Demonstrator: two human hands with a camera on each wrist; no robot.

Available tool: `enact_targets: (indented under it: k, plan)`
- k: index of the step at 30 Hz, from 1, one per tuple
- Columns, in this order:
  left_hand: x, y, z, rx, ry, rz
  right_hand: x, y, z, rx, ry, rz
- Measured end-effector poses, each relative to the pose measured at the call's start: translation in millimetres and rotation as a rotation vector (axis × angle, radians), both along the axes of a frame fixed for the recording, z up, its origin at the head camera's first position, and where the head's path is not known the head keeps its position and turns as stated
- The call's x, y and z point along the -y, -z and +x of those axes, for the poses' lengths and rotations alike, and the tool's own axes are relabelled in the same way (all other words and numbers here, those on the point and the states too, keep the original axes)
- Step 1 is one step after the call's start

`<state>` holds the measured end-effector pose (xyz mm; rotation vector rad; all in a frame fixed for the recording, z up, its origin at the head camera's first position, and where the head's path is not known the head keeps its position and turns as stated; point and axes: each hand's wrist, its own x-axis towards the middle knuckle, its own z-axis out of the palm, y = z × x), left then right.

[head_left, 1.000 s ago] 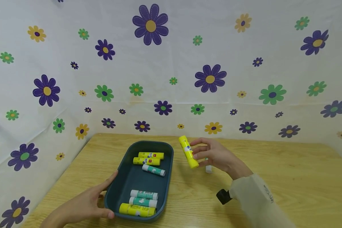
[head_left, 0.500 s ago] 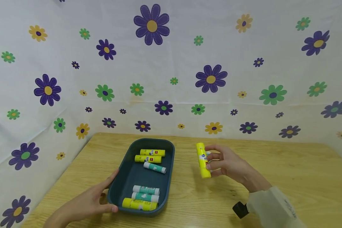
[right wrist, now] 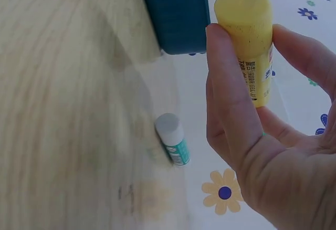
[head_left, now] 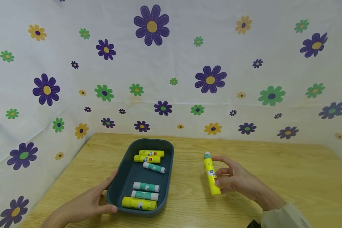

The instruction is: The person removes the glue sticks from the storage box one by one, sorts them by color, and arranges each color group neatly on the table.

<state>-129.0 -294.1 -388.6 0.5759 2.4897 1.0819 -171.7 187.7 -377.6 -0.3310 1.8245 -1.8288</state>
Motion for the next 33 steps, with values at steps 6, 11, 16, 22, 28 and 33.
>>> enact_targets:
  k: [6,11,16,22,28,33]
  plan:
    - [0.4,0.7,-0.9,0.039,-0.020,-0.011,-1.8,5.8,7.5,0.045,0.057,0.083]
    - [0.3,0.9,-1.0,0.049,-0.029,-0.021,0.1,10.8,11.9,0.062,0.081,0.182]
    - [0.1,1.1,-1.5,0.042,-0.025,-0.018,3.1,16.1,15.0,0.038,0.079,0.231]
    - [0.1,0.1,-1.5,0.060,-0.033,-0.043,11.2,17.5,19.2,-0.046,0.123,0.391]
    - [-0.5,-0.9,-0.8,0.100,-0.060,-0.064,20.3,16.3,21.6,-0.130,0.161,0.536]
    - [-0.1,0.5,-1.1,0.102,-0.050,-0.055,18.8,16.8,21.2,-0.066,0.169,0.487]
